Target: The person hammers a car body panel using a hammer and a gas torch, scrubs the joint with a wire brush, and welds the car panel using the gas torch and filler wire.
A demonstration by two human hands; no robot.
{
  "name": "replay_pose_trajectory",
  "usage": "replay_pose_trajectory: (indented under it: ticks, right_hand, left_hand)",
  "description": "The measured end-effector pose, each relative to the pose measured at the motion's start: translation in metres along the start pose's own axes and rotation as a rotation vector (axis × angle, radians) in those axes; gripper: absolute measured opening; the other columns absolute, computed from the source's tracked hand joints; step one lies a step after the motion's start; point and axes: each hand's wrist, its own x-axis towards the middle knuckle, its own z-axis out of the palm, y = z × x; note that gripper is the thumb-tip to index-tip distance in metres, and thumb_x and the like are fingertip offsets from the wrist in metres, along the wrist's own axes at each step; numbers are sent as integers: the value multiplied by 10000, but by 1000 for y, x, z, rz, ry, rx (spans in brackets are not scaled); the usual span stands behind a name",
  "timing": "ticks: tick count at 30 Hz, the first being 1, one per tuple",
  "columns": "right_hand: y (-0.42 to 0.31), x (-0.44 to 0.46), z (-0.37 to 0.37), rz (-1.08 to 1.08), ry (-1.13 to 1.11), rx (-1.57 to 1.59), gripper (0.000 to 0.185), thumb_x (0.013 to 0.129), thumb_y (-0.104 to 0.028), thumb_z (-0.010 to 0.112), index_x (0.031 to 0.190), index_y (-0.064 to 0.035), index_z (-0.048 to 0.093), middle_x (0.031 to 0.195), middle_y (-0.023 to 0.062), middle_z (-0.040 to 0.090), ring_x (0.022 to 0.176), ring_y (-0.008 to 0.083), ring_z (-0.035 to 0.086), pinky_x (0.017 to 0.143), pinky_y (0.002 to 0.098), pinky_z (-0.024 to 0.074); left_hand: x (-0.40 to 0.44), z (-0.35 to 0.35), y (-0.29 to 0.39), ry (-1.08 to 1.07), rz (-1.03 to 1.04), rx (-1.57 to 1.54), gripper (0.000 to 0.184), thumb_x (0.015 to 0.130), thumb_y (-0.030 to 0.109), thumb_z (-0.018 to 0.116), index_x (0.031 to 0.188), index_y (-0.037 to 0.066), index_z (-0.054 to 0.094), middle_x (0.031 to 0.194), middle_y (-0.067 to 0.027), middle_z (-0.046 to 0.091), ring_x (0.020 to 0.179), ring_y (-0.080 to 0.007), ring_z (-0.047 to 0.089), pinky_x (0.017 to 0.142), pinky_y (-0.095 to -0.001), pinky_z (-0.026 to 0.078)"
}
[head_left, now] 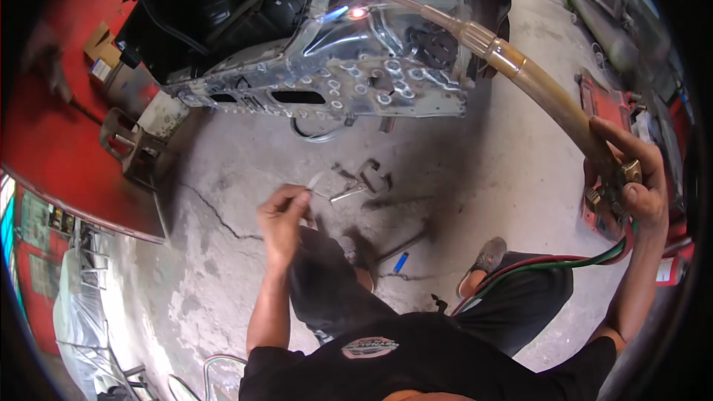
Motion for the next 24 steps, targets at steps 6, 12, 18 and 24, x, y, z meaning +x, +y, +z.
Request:
replay_pose_trajectory:
  ticks: [6, 12, 18, 24]
  right_hand:
    - [32, -3, 1, 92, 12, 110, 861, 795, -355, 807, 1431, 116, 467, 841, 201, 661, 431, 153, 595, 343, 248, 449]
    - [55, 5, -1, 87, -4, 143, 800, 845, -317, 771, 1460, 82, 452, 825, 195, 659, 427, 147, 590, 351, 249, 461]
    - [58, 26, -1, 44, 62, 136, 787, 867, -328, 743, 1470, 76, 438, 814, 185, 649, 427, 145, 566, 341, 251, 460]
    - [58, 39, 0, 80, 40, 143, 757, 867, -310, 727, 1460, 74, 456, 825, 178, 650, 456, 151, 581, 342, 249, 470]
  left_hand:
    - [36, -6, 46, 244, 326, 63, 107, 937, 58, 704, 944, -49, 712, 847, -53, 601, 621, -100, 533, 513, -244, 445]
    - [76, 11, 60, 277, 416, 91, 179, 928, 99, 736, 971, -74, 717, 839, -42, 584, 604, -69, 479, 493, -231, 364]
    - [119, 19, 65, 261, 477, 199, 147, 932, 74, 732, 987, -62, 732, 793, -21, 588, 606, -61, 501, 500, -220, 358]
    - [129, 29, 83, 253, 520, 298, 126, 930, 57, 731, 979, -59, 741, 795, -25, 600, 585, -61, 500, 491, -211, 359]
